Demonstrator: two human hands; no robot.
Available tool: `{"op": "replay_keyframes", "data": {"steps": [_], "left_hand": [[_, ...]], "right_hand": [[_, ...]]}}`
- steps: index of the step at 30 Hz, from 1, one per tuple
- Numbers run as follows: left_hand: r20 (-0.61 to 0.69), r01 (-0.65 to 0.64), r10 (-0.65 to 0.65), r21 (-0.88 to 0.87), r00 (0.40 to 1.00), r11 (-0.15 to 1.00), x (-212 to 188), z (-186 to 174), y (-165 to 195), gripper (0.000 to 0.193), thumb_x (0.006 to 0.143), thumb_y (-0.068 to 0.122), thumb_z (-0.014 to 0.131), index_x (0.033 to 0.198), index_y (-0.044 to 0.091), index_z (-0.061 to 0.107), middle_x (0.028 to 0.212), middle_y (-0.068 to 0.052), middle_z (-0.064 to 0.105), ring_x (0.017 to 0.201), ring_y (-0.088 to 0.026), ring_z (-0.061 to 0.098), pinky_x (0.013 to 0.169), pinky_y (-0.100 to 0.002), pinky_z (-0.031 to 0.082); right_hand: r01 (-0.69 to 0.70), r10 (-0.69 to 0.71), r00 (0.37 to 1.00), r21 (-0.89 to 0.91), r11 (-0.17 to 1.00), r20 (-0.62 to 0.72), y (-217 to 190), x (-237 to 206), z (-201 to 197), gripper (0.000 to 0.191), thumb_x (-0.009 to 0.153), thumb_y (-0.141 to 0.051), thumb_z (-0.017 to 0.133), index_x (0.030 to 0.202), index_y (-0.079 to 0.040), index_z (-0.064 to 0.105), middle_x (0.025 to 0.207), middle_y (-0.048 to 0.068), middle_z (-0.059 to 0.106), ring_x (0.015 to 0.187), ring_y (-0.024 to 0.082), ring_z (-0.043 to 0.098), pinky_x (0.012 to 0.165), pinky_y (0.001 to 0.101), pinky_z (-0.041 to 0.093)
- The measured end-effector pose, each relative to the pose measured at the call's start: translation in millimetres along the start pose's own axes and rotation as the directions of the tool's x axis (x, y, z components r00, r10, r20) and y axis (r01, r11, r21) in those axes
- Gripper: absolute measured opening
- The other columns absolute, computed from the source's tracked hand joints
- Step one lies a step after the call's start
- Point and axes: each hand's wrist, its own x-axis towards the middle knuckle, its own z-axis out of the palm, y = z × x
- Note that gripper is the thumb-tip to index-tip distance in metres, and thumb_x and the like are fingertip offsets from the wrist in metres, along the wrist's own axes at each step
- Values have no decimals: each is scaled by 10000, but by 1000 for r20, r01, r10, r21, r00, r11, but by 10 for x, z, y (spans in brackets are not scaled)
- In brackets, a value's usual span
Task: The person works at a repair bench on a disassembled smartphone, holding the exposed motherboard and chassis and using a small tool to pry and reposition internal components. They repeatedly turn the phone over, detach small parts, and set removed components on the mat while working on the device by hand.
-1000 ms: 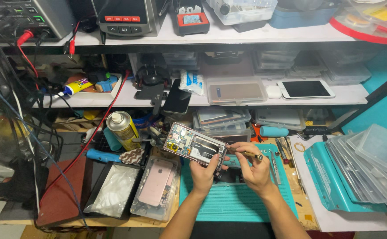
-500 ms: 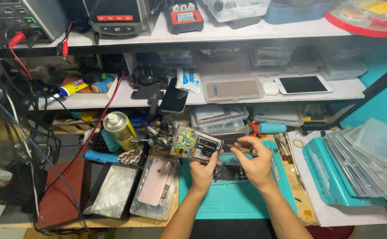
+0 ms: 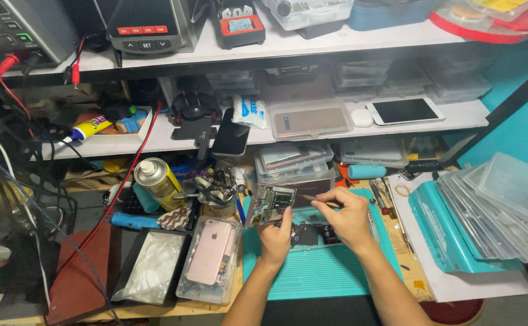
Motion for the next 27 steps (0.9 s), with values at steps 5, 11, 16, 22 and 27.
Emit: {"op": "replay_keyframes", "data": {"steps": [5, 11, 16, 22, 27], "left_hand": [[-30, 45, -48, -96, 998, 994, 9, 5, -10, 128, 931, 46, 697, 987, -58, 746, 886, -104, 786, 759, -186, 761, 700, -325, 593], [-36, 87, -91, -95, 995, 992, 14, 16, -52, 115, 936, 48, 706, 947, -59, 747, 847, -106, 785, 741, -180, 757, 692, -320, 594], [-49, 118, -127, -159, 991, 980, 15, 22, -65, 112, 938, 49, 705, 960, -53, 744, 842, -96, 768, 729, -170, 741, 683, -307, 589], [-65, 121, -134, -179, 989, 977, 24, 38, -46, 105, 933, 50, 709, 967, -45, 735, 837, -86, 766, 704, -159, 738, 654, -293, 587], [-58, 123, -134, -163, 989, 979, 26, 35, 27, 121, 929, 45, 707, 982, -44, 768, 823, -92, 776, 687, -161, 739, 648, -297, 583]], "right_hand": [[79, -78, 997, -79, 994, 12, -64, 6, 25, 235, 773, -97, 838, 970, 2, 759, 858, 107, 739, 757, 164, 714, 653, 283, 563], [-100, 101, 993, -10, 995, 56, -83, 13, 71, 133, 864, -102, 771, 969, -22, 778, 842, 88, 739, 695, 167, 734, 600, 283, 564], [116, -114, 991, -28, 993, 70, -90, 23, 56, 220, 797, -90, 809, 979, 13, 742, 887, 89, 708, 755, 154, 711, 617, 271, 568], [-120, 121, 985, -18, 993, 124, -103, 53, 63, 175, 856, -111, 753, 1003, -19, 768, 813, 71, 718, 668, 169, 699, 581, 283, 546], [134, -122, 987, -116, 984, 107, -128, 42, 29, 138, 812, -98, 799, 930, -29, 781, 774, 81, 676, 712, 193, 664, 638, 305, 514]]}}
